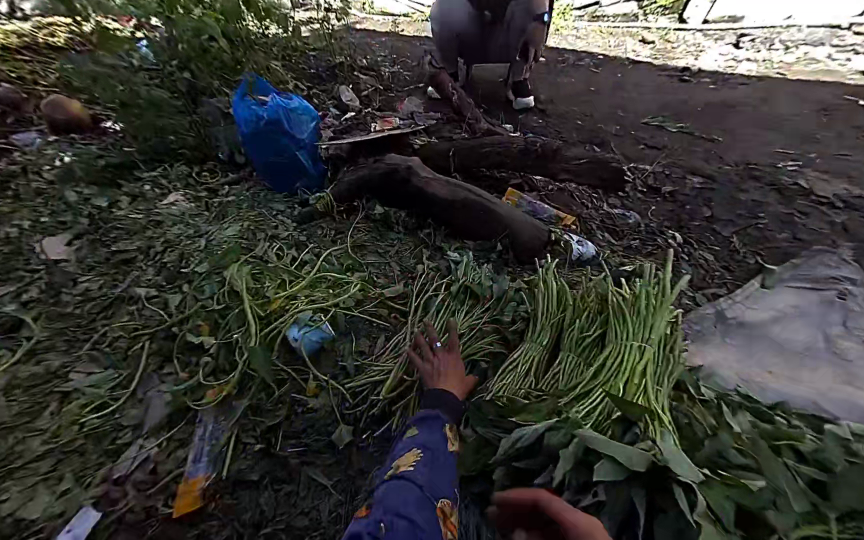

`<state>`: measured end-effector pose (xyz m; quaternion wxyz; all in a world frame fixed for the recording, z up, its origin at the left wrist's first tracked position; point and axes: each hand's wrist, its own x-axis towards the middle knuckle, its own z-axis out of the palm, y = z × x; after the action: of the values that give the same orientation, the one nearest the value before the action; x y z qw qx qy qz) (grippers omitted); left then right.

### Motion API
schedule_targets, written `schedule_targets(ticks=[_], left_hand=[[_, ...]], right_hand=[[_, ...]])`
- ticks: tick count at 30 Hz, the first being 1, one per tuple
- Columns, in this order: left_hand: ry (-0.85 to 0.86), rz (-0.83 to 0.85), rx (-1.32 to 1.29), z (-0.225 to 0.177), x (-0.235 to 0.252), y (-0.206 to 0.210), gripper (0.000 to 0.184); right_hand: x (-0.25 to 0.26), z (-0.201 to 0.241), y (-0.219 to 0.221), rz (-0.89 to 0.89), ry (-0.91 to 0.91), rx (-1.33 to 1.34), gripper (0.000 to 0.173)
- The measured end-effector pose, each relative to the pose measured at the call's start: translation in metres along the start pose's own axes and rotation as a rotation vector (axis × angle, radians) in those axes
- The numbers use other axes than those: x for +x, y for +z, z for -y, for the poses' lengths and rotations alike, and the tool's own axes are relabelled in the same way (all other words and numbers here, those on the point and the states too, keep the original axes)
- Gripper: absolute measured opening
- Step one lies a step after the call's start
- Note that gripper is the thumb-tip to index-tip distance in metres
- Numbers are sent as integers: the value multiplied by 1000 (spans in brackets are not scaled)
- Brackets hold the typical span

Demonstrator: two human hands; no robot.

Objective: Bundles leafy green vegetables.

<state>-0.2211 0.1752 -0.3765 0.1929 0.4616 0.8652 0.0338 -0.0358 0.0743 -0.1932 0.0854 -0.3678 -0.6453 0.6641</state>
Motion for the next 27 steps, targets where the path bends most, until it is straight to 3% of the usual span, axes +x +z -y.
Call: schedule_targets(ticks=[1, 2, 4, 7, 9, 16, 19, 22, 25, 27], left_hand=[[-15, 24, 8, -1, 2, -1, 129], [-17, 46, -5, 2, 4, -6, 129], [-7, 73, -17, 11, 5, -22, 126], [-1, 63, -51, 25, 14, -29, 124], [-6, 48, -62, 28, 18, -27, 122], [-82, -121, -220, 54, 32, -44, 120], [94, -173, -104, 44, 18, -35, 105], [328, -82, 1, 6, -8, -8, 96], [333, 89, 132, -16, -12, 19, 109], [293, 90, 178, -15, -3, 23, 116]], right_hand=[[47, -21, 4, -88, -185, -246, 31], [79, -26, 2, -97, -145, -530, 31], [136, -24, -2, 37, 169, -920, 40], [173, -73, -14, 100, 340, -992, 60], [160, -99, -22, 95, 307, -1063, 59], [78, -111, -78, -15, 68, -1169, 56], [62, -112, -83, -5, 46, -1168, 54], [60, -113, -84, -29, 33, -1165, 53], [53, -117, -84, -64, 1, -1153, 51], [46, -119, -87, -77, -32, -1155, 50]])
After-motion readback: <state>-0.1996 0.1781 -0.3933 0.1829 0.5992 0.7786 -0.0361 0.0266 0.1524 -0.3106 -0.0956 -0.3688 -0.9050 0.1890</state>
